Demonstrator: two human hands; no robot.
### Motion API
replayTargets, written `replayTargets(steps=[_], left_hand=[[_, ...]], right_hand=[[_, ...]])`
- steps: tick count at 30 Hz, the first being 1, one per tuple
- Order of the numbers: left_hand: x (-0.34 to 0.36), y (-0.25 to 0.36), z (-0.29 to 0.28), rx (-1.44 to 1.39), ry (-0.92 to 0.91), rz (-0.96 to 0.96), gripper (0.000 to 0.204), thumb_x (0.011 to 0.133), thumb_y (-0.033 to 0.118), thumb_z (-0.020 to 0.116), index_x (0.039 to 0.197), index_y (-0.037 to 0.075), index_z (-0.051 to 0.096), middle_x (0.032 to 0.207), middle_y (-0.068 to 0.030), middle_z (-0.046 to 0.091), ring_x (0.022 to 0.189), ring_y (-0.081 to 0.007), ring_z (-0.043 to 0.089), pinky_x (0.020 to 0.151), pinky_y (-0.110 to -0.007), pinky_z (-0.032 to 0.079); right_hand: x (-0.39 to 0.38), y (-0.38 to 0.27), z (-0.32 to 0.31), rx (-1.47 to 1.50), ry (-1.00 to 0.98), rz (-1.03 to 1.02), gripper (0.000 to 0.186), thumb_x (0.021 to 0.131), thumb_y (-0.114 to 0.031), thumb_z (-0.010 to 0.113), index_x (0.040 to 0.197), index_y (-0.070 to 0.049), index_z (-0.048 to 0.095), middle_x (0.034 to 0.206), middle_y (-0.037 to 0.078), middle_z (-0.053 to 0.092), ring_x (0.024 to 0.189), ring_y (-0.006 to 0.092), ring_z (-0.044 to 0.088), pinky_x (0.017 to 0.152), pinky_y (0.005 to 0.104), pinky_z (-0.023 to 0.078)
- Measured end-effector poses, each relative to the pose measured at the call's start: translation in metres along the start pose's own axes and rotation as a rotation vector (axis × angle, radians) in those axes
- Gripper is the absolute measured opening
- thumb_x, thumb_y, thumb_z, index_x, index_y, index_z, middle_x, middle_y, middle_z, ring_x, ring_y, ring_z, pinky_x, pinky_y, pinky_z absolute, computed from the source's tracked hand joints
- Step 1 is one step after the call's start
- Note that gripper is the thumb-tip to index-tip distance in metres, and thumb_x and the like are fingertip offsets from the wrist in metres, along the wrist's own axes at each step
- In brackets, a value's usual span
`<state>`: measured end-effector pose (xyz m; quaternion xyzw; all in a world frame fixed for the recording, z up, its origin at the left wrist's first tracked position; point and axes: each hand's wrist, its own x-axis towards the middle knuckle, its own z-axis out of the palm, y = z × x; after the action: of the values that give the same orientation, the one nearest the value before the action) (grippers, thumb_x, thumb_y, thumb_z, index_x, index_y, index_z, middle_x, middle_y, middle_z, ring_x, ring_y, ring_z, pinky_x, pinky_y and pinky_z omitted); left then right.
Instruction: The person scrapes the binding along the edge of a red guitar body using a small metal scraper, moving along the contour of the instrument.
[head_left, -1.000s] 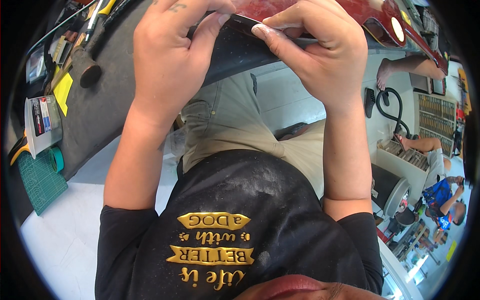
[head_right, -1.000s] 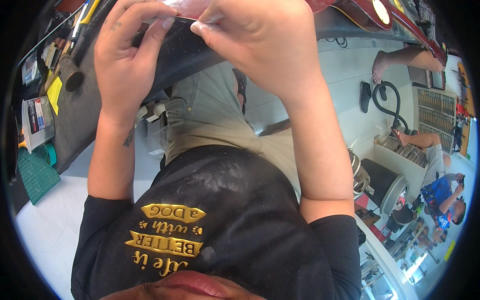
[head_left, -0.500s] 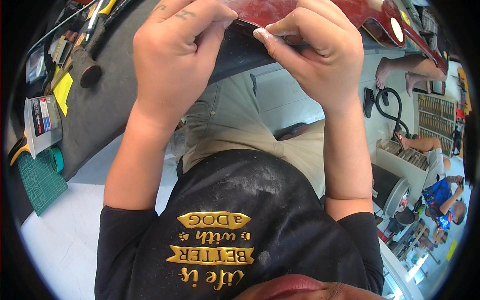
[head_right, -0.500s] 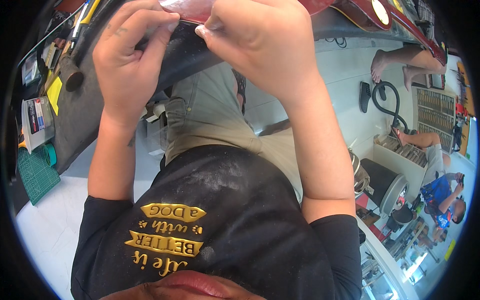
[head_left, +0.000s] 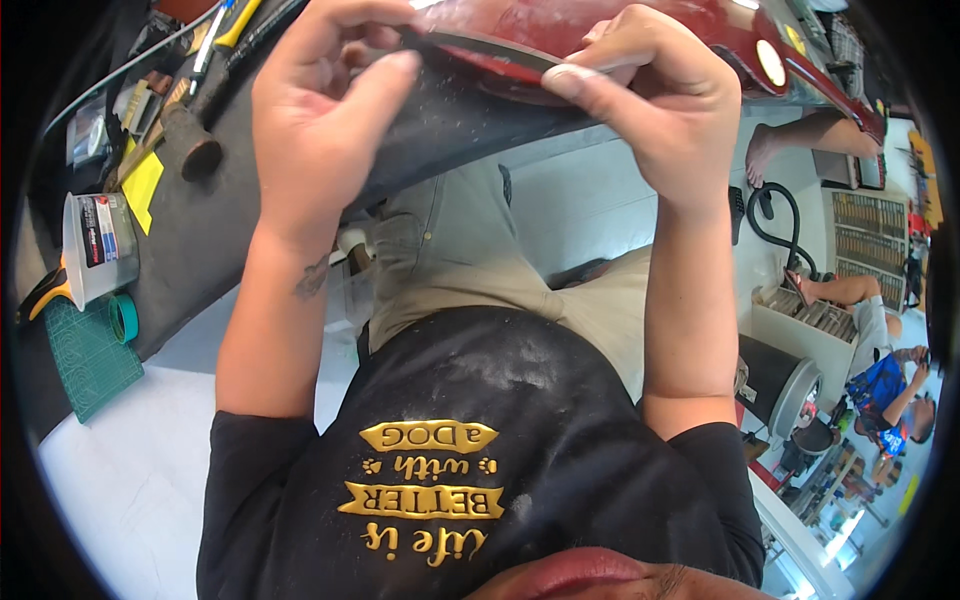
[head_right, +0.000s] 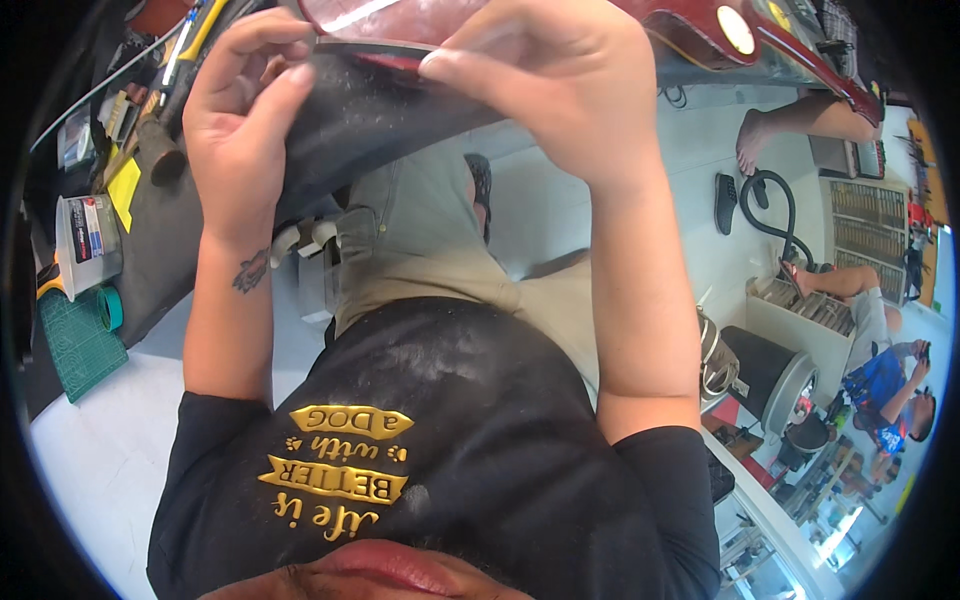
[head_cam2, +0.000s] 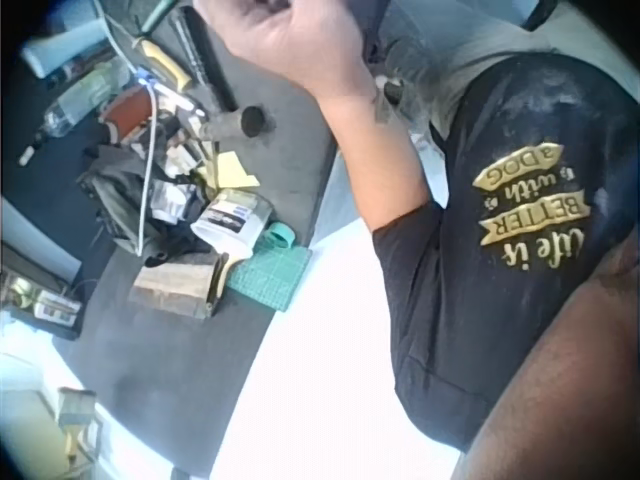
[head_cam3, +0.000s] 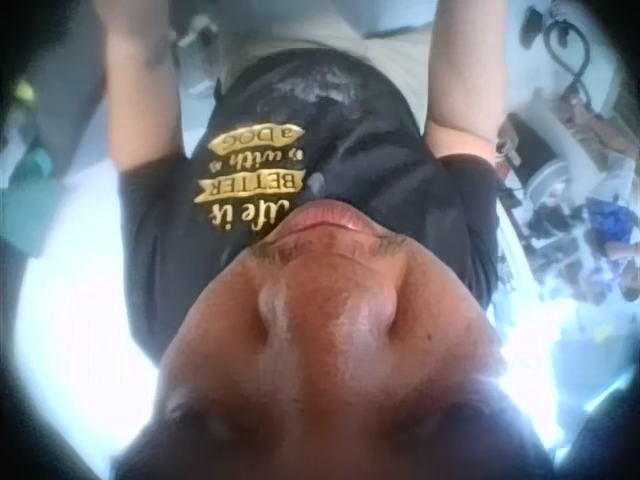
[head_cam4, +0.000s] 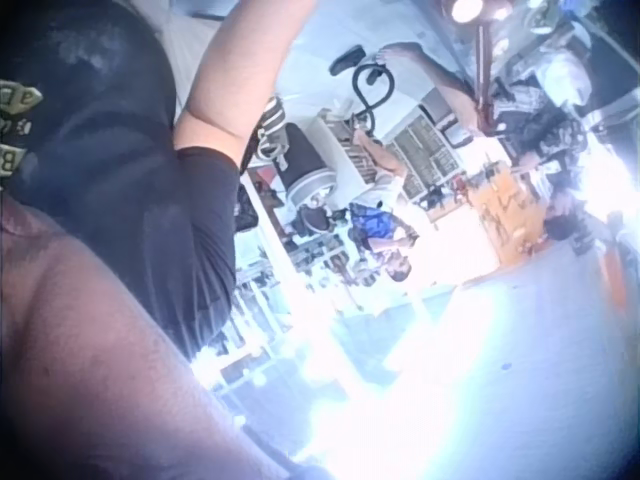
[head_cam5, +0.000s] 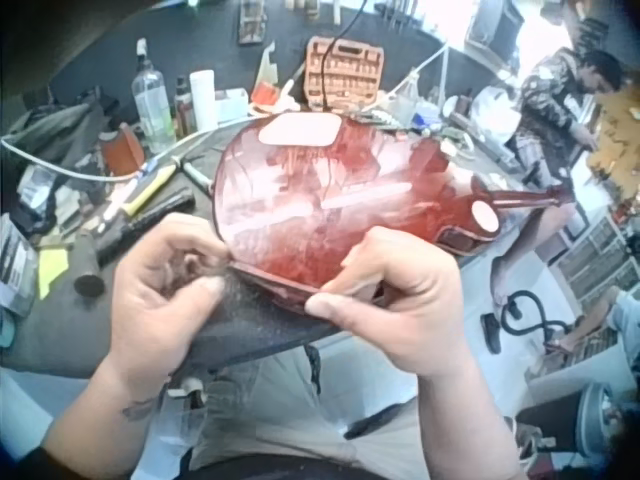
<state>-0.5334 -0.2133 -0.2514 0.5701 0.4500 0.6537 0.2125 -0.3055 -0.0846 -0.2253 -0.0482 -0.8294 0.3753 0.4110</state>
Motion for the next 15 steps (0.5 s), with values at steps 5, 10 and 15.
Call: replayTargets(steps=[5,10,15], left_hand=[[0.005,0.008,0.005,0.429,-0.006,-0.128,0.062,0.081,0.017,0.087,0.136,0.012,0.06,0.136,-0.0057,0.05,0.119,-0.0177,0.052,0.101,-0.035,0.047],[0.016,0.014,0.02,0.589,0.029,-0.114,0.068,0.075,0.033,0.094,0.131,0.012,0.063,0.141,-0.0166,0.04,0.124,-0.0273,0.054,0.106,-0.042,0.049],[0.035,0.01,0.035,-0.001,0.171,-0.368,0.06,0.079,0.026,0.091,0.127,0.005,0.061,0.138,-0.0159,0.038,0.124,-0.0267,0.053,0.107,-0.04,0.048]], right_hand=[[-0.002,0.005,-0.008,0.549,0.306,0.175,0.006,0.093,0.006,0.071,0.095,0.002,0.068,0.09,0.007,0.063,0.093,0.0188,0.062,0.093,0.0335,0.049],[0.003,-0.007,-0.018,0.749,0.413,0.179,0.002,0.096,0.0,0.07,0.096,0.001,0.068,0.092,0.007,0.065,0.095,0.0224,0.065,0.094,0.0367,0.051],[-0.004,-0.014,-0.024,0.762,0.459,0.215,0.004,0.096,0.0,0.071,0.093,0.0,0.068,0.09,0.006,0.064,0.093,0.0199,0.065,0.095,0.0356,0.053]])
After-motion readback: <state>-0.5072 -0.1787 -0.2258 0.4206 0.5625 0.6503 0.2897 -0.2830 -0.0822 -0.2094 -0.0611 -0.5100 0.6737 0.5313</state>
